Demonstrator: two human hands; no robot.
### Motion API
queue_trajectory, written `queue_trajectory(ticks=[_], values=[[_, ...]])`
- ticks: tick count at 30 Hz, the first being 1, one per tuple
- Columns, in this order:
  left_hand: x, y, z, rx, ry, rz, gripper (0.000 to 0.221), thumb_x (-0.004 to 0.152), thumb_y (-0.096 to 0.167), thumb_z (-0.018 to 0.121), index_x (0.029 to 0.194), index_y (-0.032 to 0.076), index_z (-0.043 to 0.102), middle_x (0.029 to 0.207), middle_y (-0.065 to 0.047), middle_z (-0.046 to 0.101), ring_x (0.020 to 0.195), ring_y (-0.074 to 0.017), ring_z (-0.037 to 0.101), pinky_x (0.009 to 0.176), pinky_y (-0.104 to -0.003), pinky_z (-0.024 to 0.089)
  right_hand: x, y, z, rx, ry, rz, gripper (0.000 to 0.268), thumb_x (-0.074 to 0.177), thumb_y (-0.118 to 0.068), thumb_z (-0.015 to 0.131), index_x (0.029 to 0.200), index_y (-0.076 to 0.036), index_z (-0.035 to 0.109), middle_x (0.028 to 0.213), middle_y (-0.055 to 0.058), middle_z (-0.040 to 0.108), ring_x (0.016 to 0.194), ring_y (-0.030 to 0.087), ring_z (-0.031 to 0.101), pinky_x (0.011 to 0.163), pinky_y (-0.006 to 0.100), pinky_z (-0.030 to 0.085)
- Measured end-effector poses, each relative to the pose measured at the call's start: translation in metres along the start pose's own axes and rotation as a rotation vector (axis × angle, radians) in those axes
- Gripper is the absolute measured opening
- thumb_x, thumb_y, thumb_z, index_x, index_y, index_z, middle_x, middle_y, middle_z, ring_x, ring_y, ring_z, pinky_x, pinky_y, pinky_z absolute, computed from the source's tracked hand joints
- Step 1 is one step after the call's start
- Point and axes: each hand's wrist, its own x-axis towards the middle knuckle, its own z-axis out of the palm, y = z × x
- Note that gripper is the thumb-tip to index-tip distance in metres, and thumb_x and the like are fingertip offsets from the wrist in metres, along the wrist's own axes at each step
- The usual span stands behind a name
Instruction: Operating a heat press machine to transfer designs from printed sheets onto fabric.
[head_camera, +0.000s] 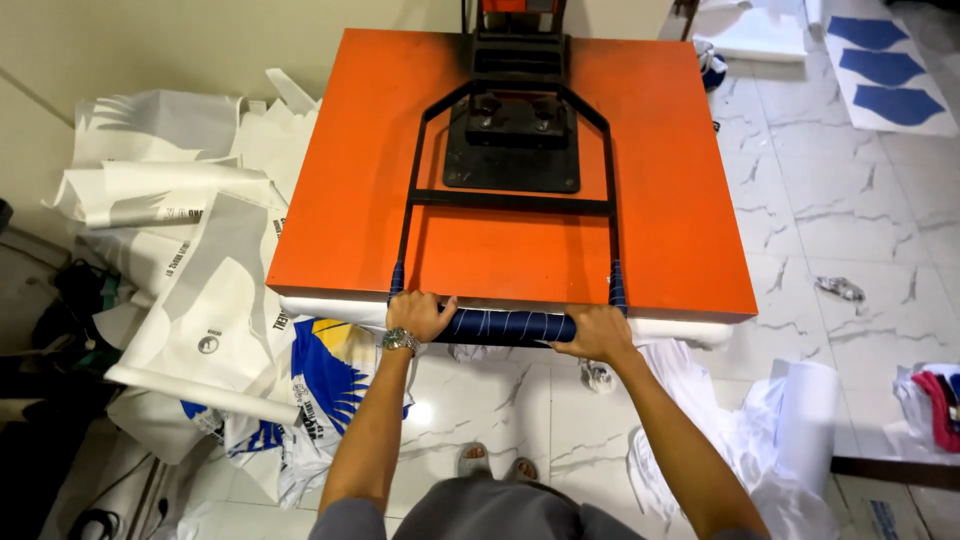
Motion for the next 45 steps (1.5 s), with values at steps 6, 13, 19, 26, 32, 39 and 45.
queue_trajectory(ticks=[6, 13, 19, 26, 32, 39, 45], values=[[-0.003, 0.001, 0.013, 0.052, 0.049, -0.018, 0.073, 0.091, 0.068, 0.036, 0.075, 0.013, 0.08, 0.072, -0.018, 0.075, 0.08, -0.0372, 0.077, 0.073, -0.043, 0.057, -0.005, 0.003, 0.01, 0.008, 0.026, 0.009, 0.07, 0.062, -0.086, 0.064, 0.096, -0.025, 0.07, 0.081, 0.004, 0.076, 0.082, 0.029, 0.076, 0.074, 0.043, 0.059], [-0.005, 0.0, 0.004, 0.024, 0.045, 0.039, 0.071, 0.093, 0.067, 0.035, 0.079, 0.015, 0.08, 0.075, -0.018, 0.076, 0.081, -0.0375, 0.076, 0.076, -0.043, 0.056, -0.01, 0.0, 0.001, 0.036, 0.063, 0.009, 0.068, 0.063, -0.087, 0.064, 0.089, -0.025, 0.071, 0.078, 0.001, 0.075, 0.078, 0.026, 0.075, 0.072, 0.039, 0.058], [-0.008, -0.001, 0.003, 0.01, 0.033, 0.04, 0.071, 0.093, 0.068, 0.034, 0.082, 0.015, 0.081, 0.077, -0.017, 0.076, 0.084, -0.0369, 0.076, 0.079, -0.044, 0.056, -0.012, -0.004, -0.009, 0.034, 0.026, 0.019, 0.069, 0.063, -0.085, 0.065, 0.094, -0.024, 0.071, 0.083, 0.003, 0.076, 0.085, 0.028, 0.075, 0.076, 0.041, 0.059], [-0.009, -0.001, 0.003, -0.005, 0.021, 0.043, 0.075, 0.094, 0.07, 0.031, 0.081, 0.014, 0.08, 0.075, -0.017, 0.075, 0.082, -0.0355, 0.076, 0.078, -0.042, 0.055, -0.009, -0.002, -0.002, 0.03, 0.03, 0.039, 0.071, 0.061, -0.086, 0.065, 0.096, -0.025, 0.072, 0.082, 0.003, 0.076, 0.085, 0.028, 0.075, 0.077, 0.041, 0.059], [-0.011, 0.0, 0.004, -0.002, 0.033, 0.041, 0.076, 0.095, 0.071, 0.032, 0.081, 0.014, 0.08, 0.076, -0.017, 0.075, 0.083, -0.0362, 0.076, 0.079, -0.043, 0.055, -0.011, -0.004, 0.0, 0.054, 0.044, 0.053, 0.068, 0.062, -0.083, 0.068, 0.099, -0.026, 0.074, 0.084, 0.003, 0.077, 0.085, 0.028, 0.076, 0.077, 0.041, 0.058], [-0.01, 0.001, 0.008, 0.003, 0.042, 0.03, 0.07, 0.094, 0.067, 0.034, 0.082, 0.017, 0.081, 0.075, -0.017, 0.075, 0.084, -0.0369, 0.075, 0.081, -0.043, 0.054, -0.014, -0.004, 0.0, 0.073, 0.042, 0.08, 0.068, 0.061, -0.081, 0.07, 0.101, -0.027, 0.075, 0.084, 0.004, 0.077, 0.086, 0.03, 0.075, 0.081, 0.041, 0.058], [-0.01, -0.002, 0.011, 0.011, 0.044, 0.037, 0.072, 0.095, 0.068, 0.032, 0.082, 0.016, 0.081, 0.074, -0.017, 0.075, 0.084, -0.0369, 0.075, 0.081, -0.043, 0.055, -0.013, -0.005, 0.002, 0.073, 0.044, 0.09, 0.067, 0.06, -0.079, 0.071, 0.101, -0.027, 0.075, 0.084, 0.004, 0.077, 0.087, 0.029, 0.075, 0.081, 0.04, 0.057]])
